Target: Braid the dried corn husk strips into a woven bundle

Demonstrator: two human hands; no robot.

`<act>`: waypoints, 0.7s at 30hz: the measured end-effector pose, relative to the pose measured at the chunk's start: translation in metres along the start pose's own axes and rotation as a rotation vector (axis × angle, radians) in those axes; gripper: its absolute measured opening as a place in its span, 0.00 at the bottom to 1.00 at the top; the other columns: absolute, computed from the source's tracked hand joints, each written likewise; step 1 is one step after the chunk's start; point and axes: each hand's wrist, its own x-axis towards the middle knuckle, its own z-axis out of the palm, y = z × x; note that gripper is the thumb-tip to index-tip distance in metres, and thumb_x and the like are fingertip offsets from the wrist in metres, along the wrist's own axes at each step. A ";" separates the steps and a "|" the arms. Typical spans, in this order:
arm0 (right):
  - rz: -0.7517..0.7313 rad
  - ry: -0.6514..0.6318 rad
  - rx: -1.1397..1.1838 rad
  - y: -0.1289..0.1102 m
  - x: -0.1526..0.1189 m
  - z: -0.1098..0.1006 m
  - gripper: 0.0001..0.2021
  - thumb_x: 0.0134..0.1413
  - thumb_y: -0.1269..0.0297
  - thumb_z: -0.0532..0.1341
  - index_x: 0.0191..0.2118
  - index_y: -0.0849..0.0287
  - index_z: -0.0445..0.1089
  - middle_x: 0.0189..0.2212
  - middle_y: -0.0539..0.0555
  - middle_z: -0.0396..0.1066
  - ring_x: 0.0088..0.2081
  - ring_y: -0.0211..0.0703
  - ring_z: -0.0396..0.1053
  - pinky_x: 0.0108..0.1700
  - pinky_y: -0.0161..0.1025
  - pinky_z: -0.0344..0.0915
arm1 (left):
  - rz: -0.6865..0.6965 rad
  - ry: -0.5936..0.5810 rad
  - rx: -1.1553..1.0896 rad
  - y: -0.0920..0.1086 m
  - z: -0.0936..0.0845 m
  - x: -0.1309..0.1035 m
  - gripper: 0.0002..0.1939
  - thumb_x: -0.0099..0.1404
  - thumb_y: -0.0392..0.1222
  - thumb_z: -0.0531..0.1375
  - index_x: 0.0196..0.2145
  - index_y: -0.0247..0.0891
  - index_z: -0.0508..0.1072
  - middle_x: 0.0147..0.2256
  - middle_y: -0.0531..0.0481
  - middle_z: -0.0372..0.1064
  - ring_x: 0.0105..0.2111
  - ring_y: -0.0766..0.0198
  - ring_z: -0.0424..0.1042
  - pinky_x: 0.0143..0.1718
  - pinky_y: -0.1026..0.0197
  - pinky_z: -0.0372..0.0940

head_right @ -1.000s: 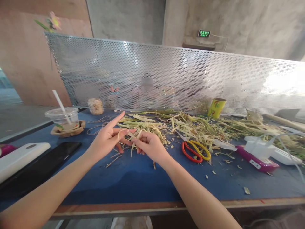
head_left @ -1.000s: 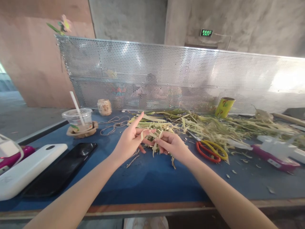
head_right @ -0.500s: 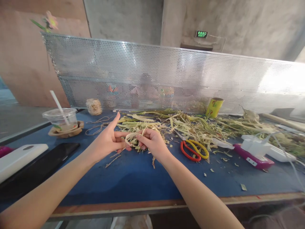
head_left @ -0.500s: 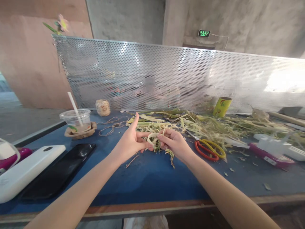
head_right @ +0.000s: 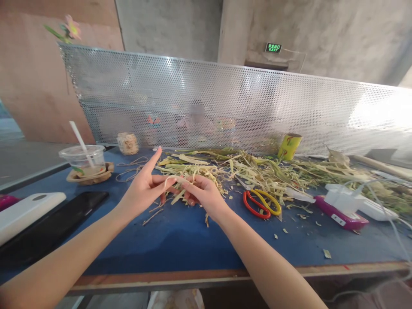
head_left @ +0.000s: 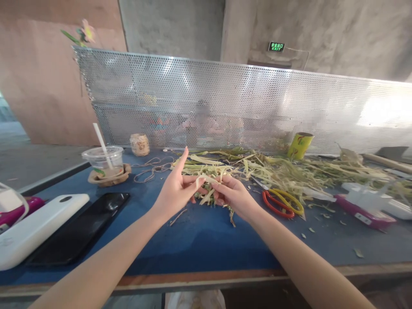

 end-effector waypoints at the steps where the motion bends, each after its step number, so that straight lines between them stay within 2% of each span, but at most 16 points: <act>1: 0.002 0.007 0.005 0.001 0.000 0.000 0.13 0.42 0.58 0.66 0.26 0.60 0.63 0.14 0.44 0.64 0.15 0.28 0.56 0.19 0.29 0.50 | 0.017 0.020 0.022 0.001 0.000 0.000 0.49 0.57 0.38 0.61 0.62 0.48 0.30 0.33 0.44 0.76 0.29 0.56 0.74 0.18 0.65 0.65; 4: 0.006 0.025 0.005 0.002 -0.001 0.001 0.14 0.41 0.59 0.66 0.23 0.60 0.61 0.14 0.44 0.64 0.15 0.28 0.56 0.19 0.29 0.50 | 0.053 0.075 0.053 0.003 -0.001 0.000 0.49 0.57 0.38 0.61 0.62 0.49 0.29 0.28 0.46 0.76 0.27 0.57 0.74 0.17 0.67 0.63; 8: 0.012 0.003 0.039 0.002 -0.001 0.003 0.15 0.39 0.58 0.67 0.23 0.60 0.61 0.15 0.44 0.64 0.14 0.27 0.56 0.19 0.29 0.50 | 0.056 0.094 -0.004 0.000 -0.004 0.002 0.51 0.57 0.38 0.61 0.62 0.48 0.25 0.33 0.44 0.76 0.26 0.59 0.74 0.16 0.68 0.60; 11: 0.052 -0.028 0.070 0.001 -0.001 0.005 0.16 0.40 0.53 0.65 0.26 0.61 0.63 0.17 0.45 0.66 0.15 0.28 0.57 0.19 0.30 0.52 | 0.009 0.026 -0.029 -0.006 -0.003 0.003 0.54 0.55 0.38 0.62 0.62 0.43 0.23 0.39 0.41 0.74 0.28 0.61 0.73 0.22 0.66 0.64; 14: 0.084 -0.040 0.030 0.001 -0.001 0.006 0.18 0.42 0.49 0.63 0.27 0.61 0.65 0.17 0.47 0.67 0.15 0.29 0.58 0.19 0.30 0.53 | 0.043 0.001 -0.045 -0.009 -0.001 0.003 0.55 0.54 0.38 0.63 0.61 0.45 0.23 0.44 0.40 0.71 0.30 0.62 0.73 0.29 0.62 0.66; 17: 0.086 -0.034 -0.025 0.004 -0.001 0.005 0.17 0.43 0.50 0.63 0.27 0.61 0.65 0.18 0.48 0.69 0.15 0.29 0.59 0.18 0.29 0.52 | 0.074 0.050 -0.015 -0.010 0.000 0.004 0.53 0.53 0.40 0.63 0.63 0.43 0.29 0.39 0.41 0.74 0.32 0.59 0.73 0.32 0.59 0.67; 21: 0.073 -0.031 -0.039 0.006 0.000 0.002 0.15 0.43 0.53 0.63 0.26 0.62 0.66 0.17 0.47 0.68 0.13 0.27 0.57 0.17 0.29 0.51 | 0.039 0.114 0.054 -0.008 -0.002 0.005 0.49 0.52 0.42 0.64 0.63 0.39 0.39 0.27 0.46 0.76 0.28 0.57 0.73 0.29 0.58 0.66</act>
